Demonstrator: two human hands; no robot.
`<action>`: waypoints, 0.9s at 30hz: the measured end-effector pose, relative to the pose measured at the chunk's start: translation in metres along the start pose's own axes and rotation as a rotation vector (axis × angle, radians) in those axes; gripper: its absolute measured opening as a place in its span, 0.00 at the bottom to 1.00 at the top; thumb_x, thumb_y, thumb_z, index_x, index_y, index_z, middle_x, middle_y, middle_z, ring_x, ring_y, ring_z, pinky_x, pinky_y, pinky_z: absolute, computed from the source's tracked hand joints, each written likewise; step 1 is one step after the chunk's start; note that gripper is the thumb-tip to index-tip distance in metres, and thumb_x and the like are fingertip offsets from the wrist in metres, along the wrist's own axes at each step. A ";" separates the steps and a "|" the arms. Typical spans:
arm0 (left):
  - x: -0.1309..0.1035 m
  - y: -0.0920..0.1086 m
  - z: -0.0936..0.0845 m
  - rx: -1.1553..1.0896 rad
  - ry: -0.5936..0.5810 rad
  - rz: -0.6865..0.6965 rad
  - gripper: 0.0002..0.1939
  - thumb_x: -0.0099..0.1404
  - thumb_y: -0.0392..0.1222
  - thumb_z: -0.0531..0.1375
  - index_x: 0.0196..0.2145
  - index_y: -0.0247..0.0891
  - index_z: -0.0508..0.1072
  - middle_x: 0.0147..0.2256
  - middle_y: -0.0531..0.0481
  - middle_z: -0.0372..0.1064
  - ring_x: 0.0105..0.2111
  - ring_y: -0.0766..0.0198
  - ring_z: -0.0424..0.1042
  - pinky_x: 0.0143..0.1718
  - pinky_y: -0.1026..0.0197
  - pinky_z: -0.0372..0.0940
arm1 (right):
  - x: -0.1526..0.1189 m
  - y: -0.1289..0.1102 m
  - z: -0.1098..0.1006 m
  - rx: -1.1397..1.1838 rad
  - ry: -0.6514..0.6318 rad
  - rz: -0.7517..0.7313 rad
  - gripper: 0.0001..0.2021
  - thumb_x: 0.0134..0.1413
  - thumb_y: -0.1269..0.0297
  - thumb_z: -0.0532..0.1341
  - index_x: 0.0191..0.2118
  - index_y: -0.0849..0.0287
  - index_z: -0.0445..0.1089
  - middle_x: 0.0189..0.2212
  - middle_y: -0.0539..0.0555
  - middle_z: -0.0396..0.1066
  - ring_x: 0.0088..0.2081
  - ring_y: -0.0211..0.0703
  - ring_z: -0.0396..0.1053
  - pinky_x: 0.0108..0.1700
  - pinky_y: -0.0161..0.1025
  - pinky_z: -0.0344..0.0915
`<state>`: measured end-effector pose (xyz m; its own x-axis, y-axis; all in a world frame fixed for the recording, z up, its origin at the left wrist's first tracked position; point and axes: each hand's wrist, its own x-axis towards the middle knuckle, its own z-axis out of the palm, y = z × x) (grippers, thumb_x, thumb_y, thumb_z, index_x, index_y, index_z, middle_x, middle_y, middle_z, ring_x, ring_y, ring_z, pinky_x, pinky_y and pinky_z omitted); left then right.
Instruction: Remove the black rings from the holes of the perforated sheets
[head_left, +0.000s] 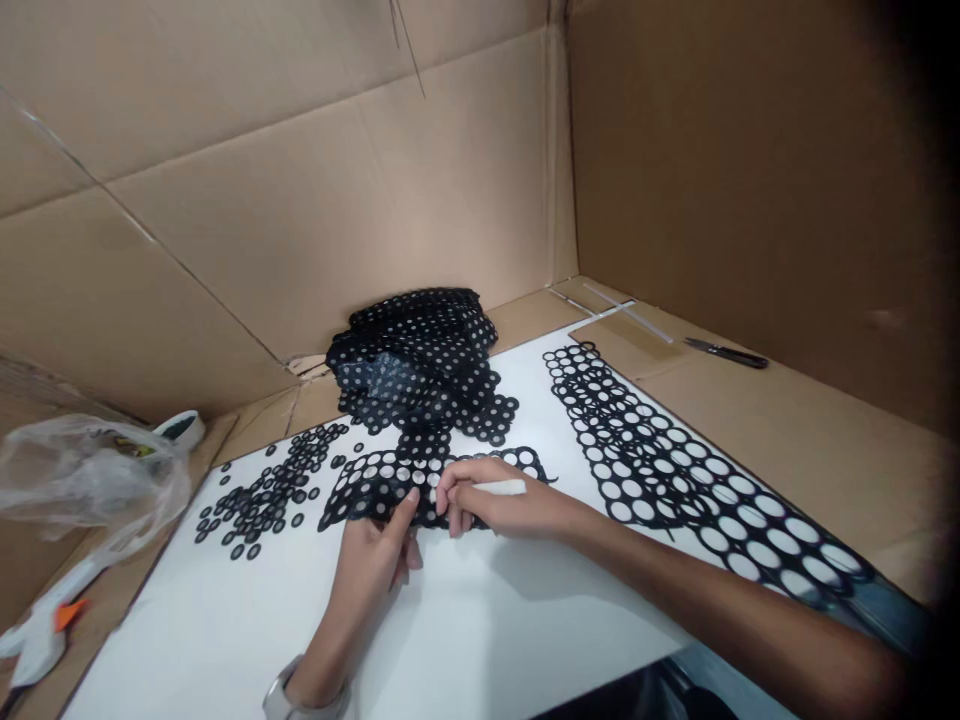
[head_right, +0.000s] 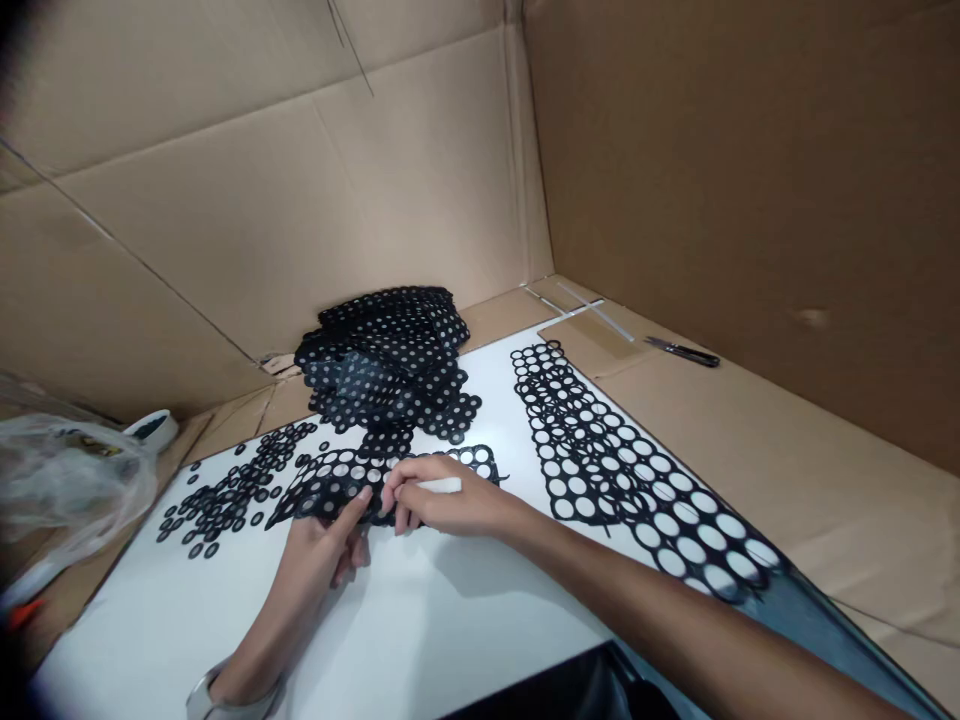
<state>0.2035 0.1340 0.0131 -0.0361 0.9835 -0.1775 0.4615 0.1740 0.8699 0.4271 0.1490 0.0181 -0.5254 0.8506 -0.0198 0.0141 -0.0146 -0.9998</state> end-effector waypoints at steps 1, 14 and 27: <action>0.000 0.000 0.000 0.006 0.001 -0.007 0.41 0.66 0.74 0.63 0.11 0.38 0.69 0.12 0.46 0.64 0.10 0.70 0.57 0.15 0.65 0.53 | 0.000 0.000 0.000 0.002 0.002 0.006 0.10 0.68 0.71 0.56 0.39 0.57 0.75 0.30 0.51 0.80 0.37 0.43 0.79 0.39 0.34 0.68; -0.003 -0.004 0.004 -0.085 0.063 0.097 0.35 0.67 0.68 0.66 0.16 0.40 0.67 0.10 0.53 0.59 0.12 0.69 0.57 0.16 0.65 0.51 | -0.003 0.000 0.003 -0.207 0.032 -0.100 0.13 0.72 0.69 0.55 0.45 0.52 0.78 0.37 0.49 0.84 0.41 0.44 0.79 0.47 0.39 0.71; 0.000 0.001 0.001 0.072 0.018 -0.110 0.43 0.68 0.76 0.58 0.10 0.38 0.71 0.13 0.42 0.67 0.13 0.65 0.62 0.19 0.62 0.59 | -0.009 0.002 -0.008 -0.029 0.119 0.050 0.06 0.68 0.65 0.56 0.46 0.50 0.70 0.33 0.49 0.82 0.41 0.47 0.78 0.30 0.33 0.68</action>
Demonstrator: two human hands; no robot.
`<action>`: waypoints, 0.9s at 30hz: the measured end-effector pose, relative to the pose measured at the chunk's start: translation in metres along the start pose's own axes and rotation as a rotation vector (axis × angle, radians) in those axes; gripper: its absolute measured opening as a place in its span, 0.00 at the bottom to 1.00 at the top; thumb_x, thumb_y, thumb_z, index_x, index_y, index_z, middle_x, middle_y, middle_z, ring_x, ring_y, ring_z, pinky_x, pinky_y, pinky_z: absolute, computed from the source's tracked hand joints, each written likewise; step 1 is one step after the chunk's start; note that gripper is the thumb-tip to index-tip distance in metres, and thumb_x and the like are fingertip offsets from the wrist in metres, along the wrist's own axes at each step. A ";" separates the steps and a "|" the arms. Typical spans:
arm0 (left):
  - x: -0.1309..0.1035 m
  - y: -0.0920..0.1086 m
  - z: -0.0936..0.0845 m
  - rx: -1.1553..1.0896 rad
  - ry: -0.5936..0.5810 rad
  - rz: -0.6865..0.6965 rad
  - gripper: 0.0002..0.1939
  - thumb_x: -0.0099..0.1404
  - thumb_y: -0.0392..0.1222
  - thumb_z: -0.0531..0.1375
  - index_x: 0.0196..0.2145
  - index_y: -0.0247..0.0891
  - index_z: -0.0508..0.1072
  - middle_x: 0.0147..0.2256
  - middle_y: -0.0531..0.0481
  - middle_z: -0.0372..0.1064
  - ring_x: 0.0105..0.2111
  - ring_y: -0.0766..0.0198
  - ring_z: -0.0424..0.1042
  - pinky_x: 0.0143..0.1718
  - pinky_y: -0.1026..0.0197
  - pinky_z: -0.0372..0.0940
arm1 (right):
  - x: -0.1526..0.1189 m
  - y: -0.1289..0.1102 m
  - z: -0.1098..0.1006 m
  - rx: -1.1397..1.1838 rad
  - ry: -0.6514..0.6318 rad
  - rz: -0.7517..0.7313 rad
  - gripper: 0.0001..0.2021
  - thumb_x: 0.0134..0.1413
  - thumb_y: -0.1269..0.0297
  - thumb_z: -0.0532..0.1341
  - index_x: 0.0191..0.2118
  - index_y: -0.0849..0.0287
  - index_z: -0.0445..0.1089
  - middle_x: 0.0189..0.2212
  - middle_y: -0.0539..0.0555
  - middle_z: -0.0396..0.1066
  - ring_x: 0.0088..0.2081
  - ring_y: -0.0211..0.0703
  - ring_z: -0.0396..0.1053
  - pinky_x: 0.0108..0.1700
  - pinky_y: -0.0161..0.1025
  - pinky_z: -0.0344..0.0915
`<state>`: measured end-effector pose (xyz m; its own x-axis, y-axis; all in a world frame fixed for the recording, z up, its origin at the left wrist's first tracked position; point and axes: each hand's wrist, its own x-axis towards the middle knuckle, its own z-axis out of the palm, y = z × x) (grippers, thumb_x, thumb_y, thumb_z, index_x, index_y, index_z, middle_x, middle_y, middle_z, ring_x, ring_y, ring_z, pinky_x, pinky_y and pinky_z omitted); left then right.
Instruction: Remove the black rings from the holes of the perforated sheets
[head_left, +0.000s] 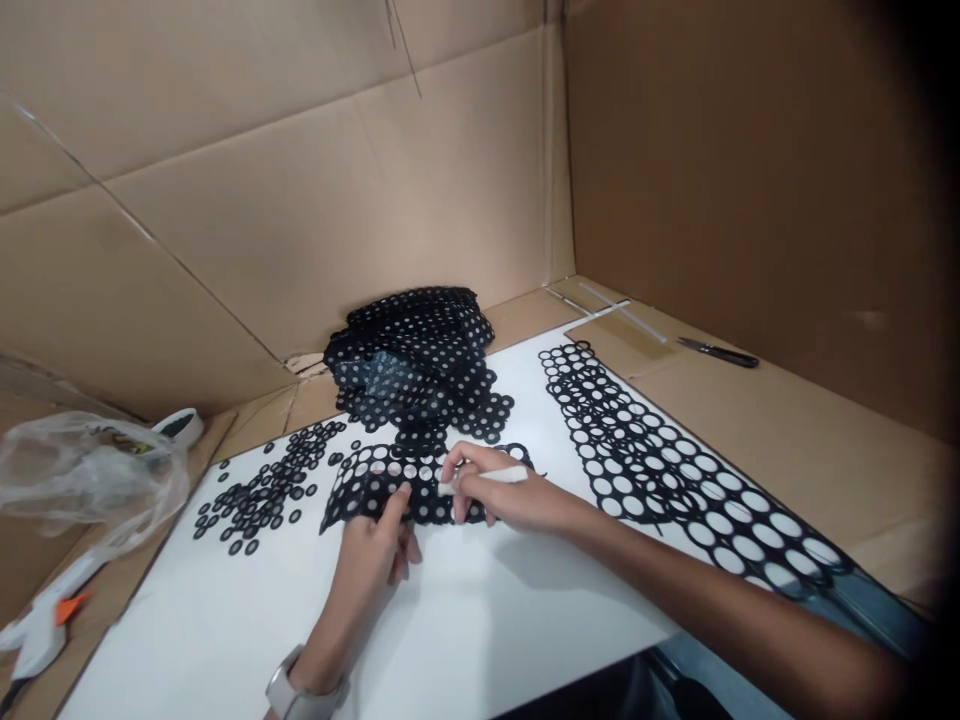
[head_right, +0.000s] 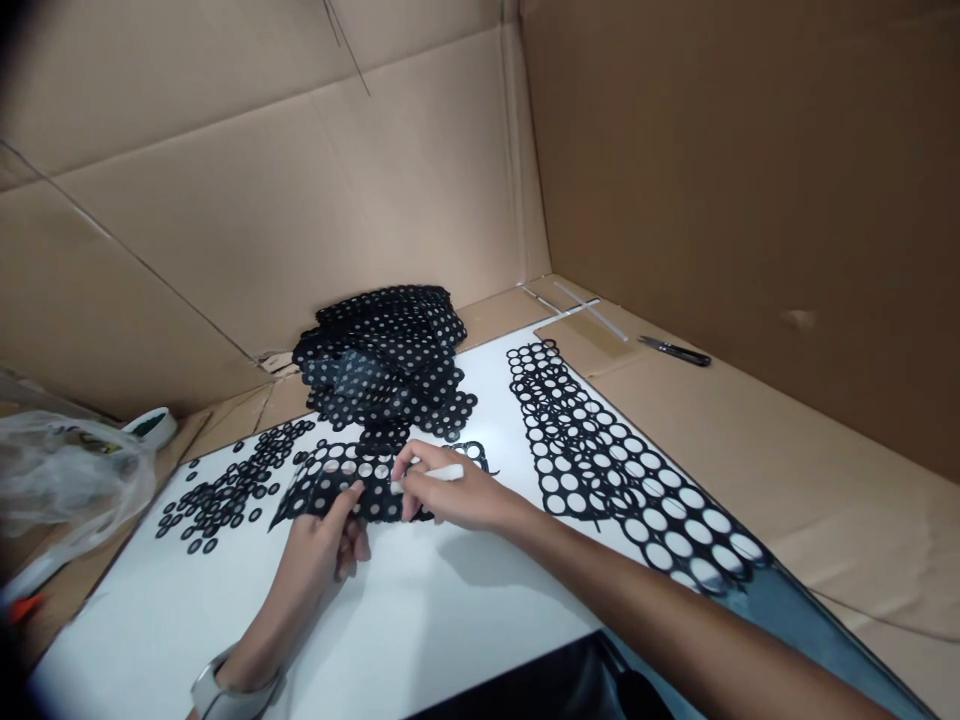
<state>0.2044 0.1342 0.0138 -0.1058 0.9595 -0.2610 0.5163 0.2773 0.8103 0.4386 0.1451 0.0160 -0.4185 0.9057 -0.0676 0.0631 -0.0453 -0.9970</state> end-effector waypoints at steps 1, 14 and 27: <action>0.002 0.001 0.000 0.013 -0.029 -0.006 0.44 0.68 0.77 0.57 0.11 0.38 0.72 0.13 0.41 0.68 0.13 0.65 0.62 0.18 0.62 0.58 | -0.001 0.000 0.000 -0.010 0.004 -0.001 0.06 0.68 0.65 0.57 0.47 0.50 0.68 0.34 0.49 0.83 0.41 0.47 0.78 0.30 0.33 0.67; 0.006 0.000 0.009 0.131 0.009 0.120 0.42 0.68 0.73 0.61 0.09 0.39 0.69 0.10 0.49 0.57 0.14 0.66 0.58 0.21 0.60 0.52 | -0.006 -0.012 0.004 -0.135 0.037 0.033 0.05 0.64 0.70 0.56 0.42 0.51 0.64 0.32 0.42 0.82 0.26 0.37 0.65 0.33 0.33 0.61; -0.007 0.005 0.012 -0.029 0.075 0.155 0.41 0.65 0.72 0.65 0.07 0.43 0.60 0.09 0.51 0.53 0.13 0.66 0.56 0.19 0.61 0.52 | -0.009 -0.011 0.008 -0.273 0.023 -0.164 0.05 0.67 0.69 0.59 0.43 0.51 0.66 0.37 0.46 0.84 0.44 0.47 0.78 0.48 0.41 0.66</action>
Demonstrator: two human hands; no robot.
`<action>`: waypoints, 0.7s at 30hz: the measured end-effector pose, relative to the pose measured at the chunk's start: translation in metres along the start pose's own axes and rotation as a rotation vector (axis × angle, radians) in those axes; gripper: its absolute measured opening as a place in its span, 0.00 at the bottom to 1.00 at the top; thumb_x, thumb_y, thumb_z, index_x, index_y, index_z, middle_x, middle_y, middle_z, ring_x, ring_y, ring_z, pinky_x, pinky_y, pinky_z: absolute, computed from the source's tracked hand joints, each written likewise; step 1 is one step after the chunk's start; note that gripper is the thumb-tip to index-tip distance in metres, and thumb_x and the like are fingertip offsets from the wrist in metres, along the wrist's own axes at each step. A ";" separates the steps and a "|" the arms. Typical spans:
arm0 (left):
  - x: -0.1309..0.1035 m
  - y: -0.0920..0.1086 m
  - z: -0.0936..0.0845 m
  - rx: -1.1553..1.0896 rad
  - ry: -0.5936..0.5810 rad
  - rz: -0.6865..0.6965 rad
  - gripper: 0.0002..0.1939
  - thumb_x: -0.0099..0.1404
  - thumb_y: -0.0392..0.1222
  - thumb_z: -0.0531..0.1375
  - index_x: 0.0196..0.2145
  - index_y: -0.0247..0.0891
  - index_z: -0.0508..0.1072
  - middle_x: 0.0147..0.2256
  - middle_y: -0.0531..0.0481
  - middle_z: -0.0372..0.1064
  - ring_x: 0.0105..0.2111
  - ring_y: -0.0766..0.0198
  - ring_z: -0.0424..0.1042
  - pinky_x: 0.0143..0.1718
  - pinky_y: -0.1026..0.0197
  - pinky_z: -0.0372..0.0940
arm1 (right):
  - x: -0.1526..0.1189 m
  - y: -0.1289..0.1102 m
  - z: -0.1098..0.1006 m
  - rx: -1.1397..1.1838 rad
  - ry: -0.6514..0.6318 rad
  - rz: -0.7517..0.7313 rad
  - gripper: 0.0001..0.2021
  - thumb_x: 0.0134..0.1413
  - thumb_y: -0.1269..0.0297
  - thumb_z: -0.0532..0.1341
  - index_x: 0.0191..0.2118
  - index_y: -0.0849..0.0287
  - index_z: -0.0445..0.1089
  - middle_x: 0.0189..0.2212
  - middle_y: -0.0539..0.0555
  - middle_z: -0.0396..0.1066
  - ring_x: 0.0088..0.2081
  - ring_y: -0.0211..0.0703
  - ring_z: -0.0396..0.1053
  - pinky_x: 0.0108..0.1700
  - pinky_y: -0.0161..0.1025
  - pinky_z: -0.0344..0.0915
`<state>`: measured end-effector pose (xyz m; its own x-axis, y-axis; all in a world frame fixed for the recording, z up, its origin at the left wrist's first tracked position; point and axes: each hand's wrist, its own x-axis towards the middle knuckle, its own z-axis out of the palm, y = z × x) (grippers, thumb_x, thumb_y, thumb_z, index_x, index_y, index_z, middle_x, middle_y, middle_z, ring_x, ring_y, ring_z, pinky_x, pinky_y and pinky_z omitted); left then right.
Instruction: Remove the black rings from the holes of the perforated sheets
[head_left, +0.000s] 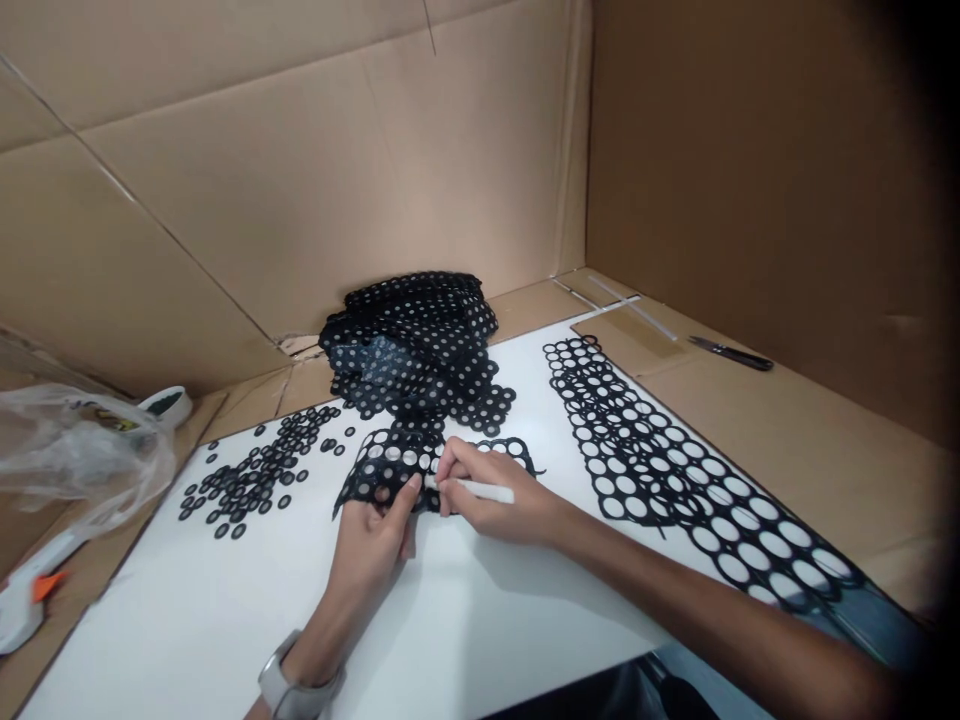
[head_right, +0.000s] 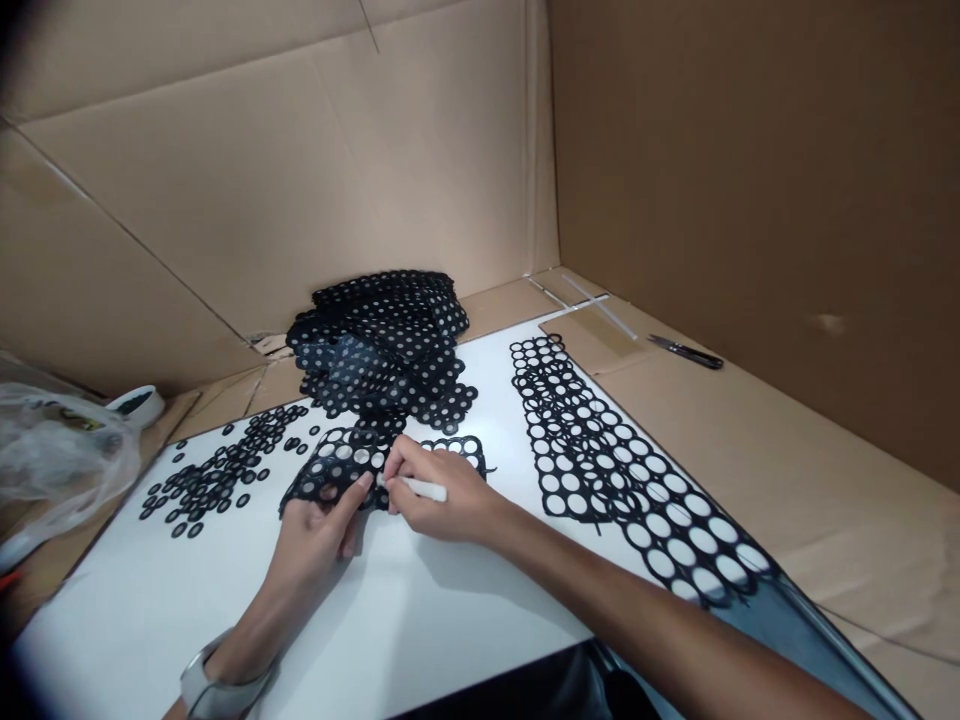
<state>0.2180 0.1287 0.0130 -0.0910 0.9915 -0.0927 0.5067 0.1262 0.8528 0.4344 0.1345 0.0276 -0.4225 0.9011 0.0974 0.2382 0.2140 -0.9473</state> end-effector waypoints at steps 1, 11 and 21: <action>-0.001 0.002 0.000 -0.007 0.008 0.002 0.41 0.65 0.71 0.66 0.07 0.43 0.60 0.09 0.51 0.53 0.13 0.67 0.56 0.19 0.61 0.52 | 0.001 0.000 0.001 0.014 0.008 -0.003 0.05 0.66 0.70 0.59 0.43 0.51 0.65 0.37 0.46 0.84 0.43 0.47 0.78 0.48 0.41 0.66; 0.005 -0.011 0.003 -0.122 -0.024 -0.147 0.39 0.69 0.70 0.61 0.11 0.39 0.68 0.13 0.43 0.67 0.11 0.67 0.57 0.15 0.61 0.51 | 0.001 0.007 -0.007 0.382 0.159 0.253 0.01 0.65 0.65 0.57 0.40 0.51 0.63 0.22 0.45 0.71 0.40 0.51 0.83 0.26 0.33 0.68; 0.006 0.002 0.002 0.059 -0.076 -0.227 0.39 0.61 0.78 0.66 0.14 0.39 0.74 0.10 0.47 0.62 0.14 0.61 0.63 0.20 0.60 0.60 | 0.002 0.009 -0.003 0.312 0.108 0.268 0.02 0.66 0.65 0.57 0.42 0.51 0.66 0.27 0.47 0.77 0.36 0.45 0.78 0.27 0.32 0.63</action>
<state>0.2205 0.1353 0.0134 -0.1447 0.9369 -0.3183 0.5304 0.3450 0.7743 0.4384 0.1398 0.0207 -0.2839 0.9472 -0.1490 0.0441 -0.1423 -0.9888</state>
